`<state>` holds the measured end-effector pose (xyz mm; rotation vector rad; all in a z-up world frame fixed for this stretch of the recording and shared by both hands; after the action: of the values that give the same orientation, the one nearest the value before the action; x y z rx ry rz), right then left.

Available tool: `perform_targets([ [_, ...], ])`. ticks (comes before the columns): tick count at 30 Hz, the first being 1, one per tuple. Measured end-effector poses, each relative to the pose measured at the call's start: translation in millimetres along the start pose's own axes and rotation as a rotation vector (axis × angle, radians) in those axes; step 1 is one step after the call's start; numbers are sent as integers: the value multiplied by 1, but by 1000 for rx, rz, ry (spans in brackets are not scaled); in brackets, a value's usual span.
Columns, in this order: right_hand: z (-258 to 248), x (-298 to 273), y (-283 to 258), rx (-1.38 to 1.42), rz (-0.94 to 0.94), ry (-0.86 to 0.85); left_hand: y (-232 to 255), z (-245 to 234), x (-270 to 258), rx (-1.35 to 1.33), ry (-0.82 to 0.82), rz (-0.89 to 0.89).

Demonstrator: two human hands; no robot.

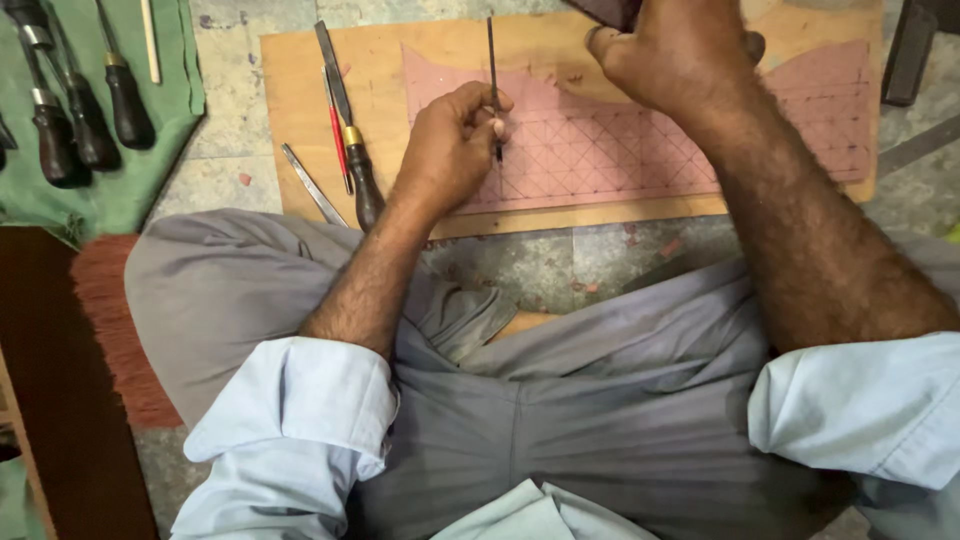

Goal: The person carves a wooden board by placing a thin metal tool against marked lines and striking it with a wooden block held in the other hand.

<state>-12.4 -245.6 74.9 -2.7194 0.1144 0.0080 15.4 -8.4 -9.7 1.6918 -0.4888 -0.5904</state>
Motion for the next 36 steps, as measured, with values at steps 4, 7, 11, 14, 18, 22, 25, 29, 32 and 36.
perform_targets([
  [4, 2, 1, 4, 12, -103, 69, 0, 1, 3, 40, -28, -80],
  [7, 4, 1, 7, 71, -31, 19, 3, -4, 4, -67, -130, -174],
  [11, 4, 3, 10, -5, -96, 47, -3, -11, 9, -234, -102, -106],
  [14, 3, 3, 6, 11, -85, 23, -11, -5, 8, -67, -41, -9],
  [18, -4, 1, -4, 54, 78, -9, -8, -2, 6, -12, -27, -10],
  [22, -2, 1, -4, -4, 72, -66, 3, -1, 1, 63, -34, -75],
  [25, -6, 5, -2, -175, -145, -50, 10, -3, 0, 115, -47, -68],
  [29, 0, 5, 0, -68, 42, -46, 11, -2, 0, 157, -35, -43],
  [32, -2, 9, 2, -97, 26, -124, 11, -1, -1, 154, -35, -55],
  [36, 2, 4, 8, -72, -45, -44, 7, -1, 0, 108, -64, -104],
])
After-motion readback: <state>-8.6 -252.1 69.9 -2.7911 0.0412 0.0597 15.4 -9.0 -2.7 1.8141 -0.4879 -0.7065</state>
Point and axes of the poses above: each hand's wrist, its own x-axis towards the middle knuckle, its own z-axis out of the palm, y = z × x, the point moved 2 cm from there along x, towards the middle knuckle, and after that the axes turned 5 degrees about -y, right-handed, at the moved point
